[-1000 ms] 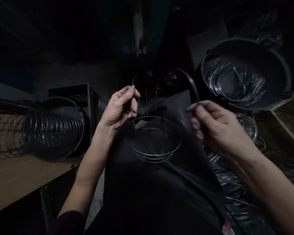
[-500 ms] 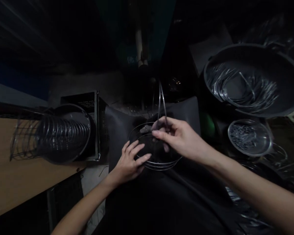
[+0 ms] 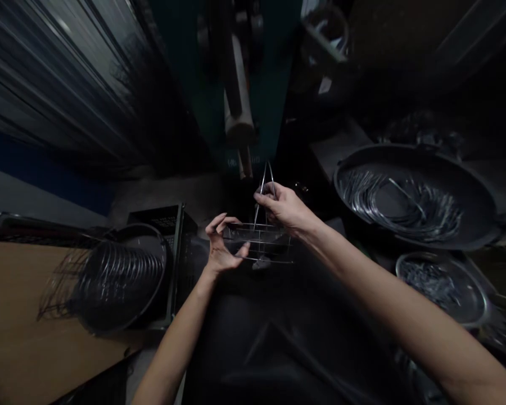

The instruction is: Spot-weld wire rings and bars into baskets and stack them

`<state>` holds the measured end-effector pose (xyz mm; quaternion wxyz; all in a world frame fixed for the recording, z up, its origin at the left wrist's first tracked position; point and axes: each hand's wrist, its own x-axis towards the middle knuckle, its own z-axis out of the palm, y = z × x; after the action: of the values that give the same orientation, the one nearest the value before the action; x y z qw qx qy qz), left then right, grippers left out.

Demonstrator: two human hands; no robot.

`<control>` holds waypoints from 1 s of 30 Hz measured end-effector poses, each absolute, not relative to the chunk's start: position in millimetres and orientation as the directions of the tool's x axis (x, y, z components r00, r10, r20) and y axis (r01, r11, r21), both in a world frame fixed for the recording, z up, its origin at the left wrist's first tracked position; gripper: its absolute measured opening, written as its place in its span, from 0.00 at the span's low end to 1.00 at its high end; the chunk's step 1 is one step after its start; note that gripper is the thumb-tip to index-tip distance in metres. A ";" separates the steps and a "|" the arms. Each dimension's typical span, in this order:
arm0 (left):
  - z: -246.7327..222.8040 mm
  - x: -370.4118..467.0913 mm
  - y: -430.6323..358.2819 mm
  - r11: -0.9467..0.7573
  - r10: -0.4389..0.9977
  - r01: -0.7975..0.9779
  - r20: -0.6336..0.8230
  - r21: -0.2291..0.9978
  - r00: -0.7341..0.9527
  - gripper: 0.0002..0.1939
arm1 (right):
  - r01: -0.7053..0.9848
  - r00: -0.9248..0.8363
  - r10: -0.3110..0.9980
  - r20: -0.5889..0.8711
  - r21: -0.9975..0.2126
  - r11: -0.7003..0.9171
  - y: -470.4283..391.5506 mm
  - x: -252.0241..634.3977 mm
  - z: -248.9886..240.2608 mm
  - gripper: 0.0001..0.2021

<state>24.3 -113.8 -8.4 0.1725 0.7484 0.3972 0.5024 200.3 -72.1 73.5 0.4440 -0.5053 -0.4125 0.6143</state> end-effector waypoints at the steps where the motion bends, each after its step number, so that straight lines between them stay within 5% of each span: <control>1: -9.9 27.3 -105.2 -0.635 0.758 0.403 0.632 0.659 0.161 0.41 | -0.143 -0.099 0.964 -0.248 -0.955 -0.260 -63.5 201.4 74.5 0.21; 16: 6.3 34.7 -33.4 -0.679 0.711 0.377 0.693 0.630 0.121 0.36 | -0.087 -0.096 0.966 -0.238 -0.965 -0.246 11.7 203.1 76.8 0.22; 30: 19.3 27.5 -10.2 -0.624 0.773 0.365 0.613 0.691 0.161 0.43 | -0.094 -0.044 0.975 -0.217 -0.971 -0.221 41.8 199.4 63.3 0.19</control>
<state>27.5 -10.2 19.3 0.1965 0.7362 0.3867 0.5195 199.4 41.8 63.3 0.4575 -0.5184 -0.4248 0.5844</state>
